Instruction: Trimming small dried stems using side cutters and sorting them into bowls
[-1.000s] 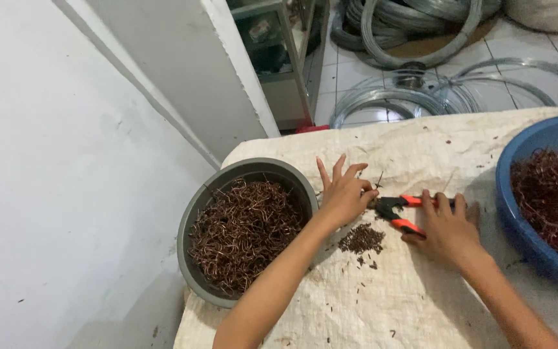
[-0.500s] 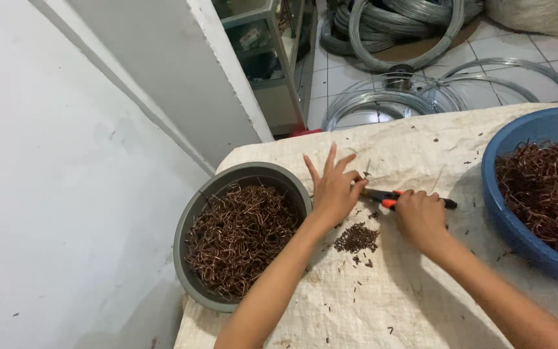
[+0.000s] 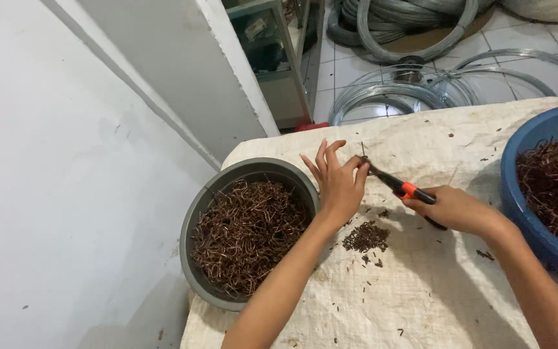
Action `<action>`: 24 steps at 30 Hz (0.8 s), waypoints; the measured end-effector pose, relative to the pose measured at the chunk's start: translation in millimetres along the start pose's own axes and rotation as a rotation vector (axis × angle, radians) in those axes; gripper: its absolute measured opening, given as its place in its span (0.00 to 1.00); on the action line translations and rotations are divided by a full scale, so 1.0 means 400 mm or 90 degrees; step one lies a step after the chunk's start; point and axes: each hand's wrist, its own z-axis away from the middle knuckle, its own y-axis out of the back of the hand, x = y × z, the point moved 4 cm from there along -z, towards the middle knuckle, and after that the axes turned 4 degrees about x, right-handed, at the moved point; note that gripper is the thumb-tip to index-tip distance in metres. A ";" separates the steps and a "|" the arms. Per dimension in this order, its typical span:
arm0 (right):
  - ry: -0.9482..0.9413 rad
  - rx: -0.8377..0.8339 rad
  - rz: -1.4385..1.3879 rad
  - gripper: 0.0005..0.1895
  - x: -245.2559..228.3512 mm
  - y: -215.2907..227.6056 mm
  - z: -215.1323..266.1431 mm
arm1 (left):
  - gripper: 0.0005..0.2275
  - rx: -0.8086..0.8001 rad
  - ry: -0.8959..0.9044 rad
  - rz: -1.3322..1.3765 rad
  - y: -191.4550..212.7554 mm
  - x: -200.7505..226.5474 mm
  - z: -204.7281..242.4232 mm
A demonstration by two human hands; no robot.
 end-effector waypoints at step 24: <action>0.013 0.038 -0.321 0.18 0.149 -0.089 -0.084 | 0.14 -0.048 0.032 0.014 0.000 -0.001 -0.007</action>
